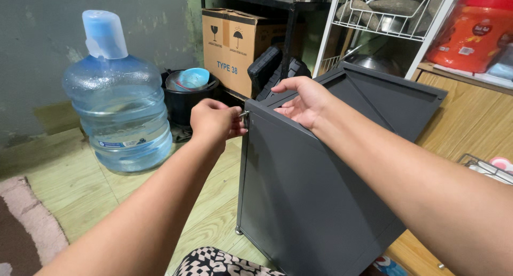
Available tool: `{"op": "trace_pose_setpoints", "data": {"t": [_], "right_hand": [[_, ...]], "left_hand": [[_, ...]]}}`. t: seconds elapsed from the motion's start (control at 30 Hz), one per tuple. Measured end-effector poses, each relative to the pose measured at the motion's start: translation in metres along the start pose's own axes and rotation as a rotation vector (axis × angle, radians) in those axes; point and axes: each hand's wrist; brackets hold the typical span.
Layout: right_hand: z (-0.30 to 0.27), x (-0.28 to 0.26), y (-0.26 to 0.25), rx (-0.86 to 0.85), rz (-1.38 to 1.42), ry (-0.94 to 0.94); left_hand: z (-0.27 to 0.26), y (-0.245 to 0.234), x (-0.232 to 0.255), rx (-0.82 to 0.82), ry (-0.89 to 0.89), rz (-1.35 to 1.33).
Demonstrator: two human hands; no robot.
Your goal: The person sits on the floor and uses a hex key to unscrew fasteners from a small grey metal cabinet, detaching its side panels and a white back panel. The person then wipes the removed white panel with a wet wipe.
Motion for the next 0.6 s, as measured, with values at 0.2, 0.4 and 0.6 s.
{"op": "trace_pose_setpoints", "data": {"t": [0.2, 0.4, 0.6], "right_hand": [[0.005, -0.001, -0.002, -0.017, -0.013, 0.033], [0.007, -0.002, -0.003, -0.032, 0.002, 0.047], [0.004, -0.002, -0.001, 0.017, -0.010, 0.022]], "left_hand": [[-0.023, -0.006, 0.000, -0.007, 0.283, 0.213], [-0.026, -0.014, -0.008, 0.087, 0.550, 0.489], [-0.014, -0.018, -0.001, 0.039, 0.382, 0.570]]}}
Point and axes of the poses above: each hand's wrist, its own z-axis towards the middle knuckle, its own y-axis out of the palm, x = y × z, and after that the axes turned 13 degrees about -y, right-handed
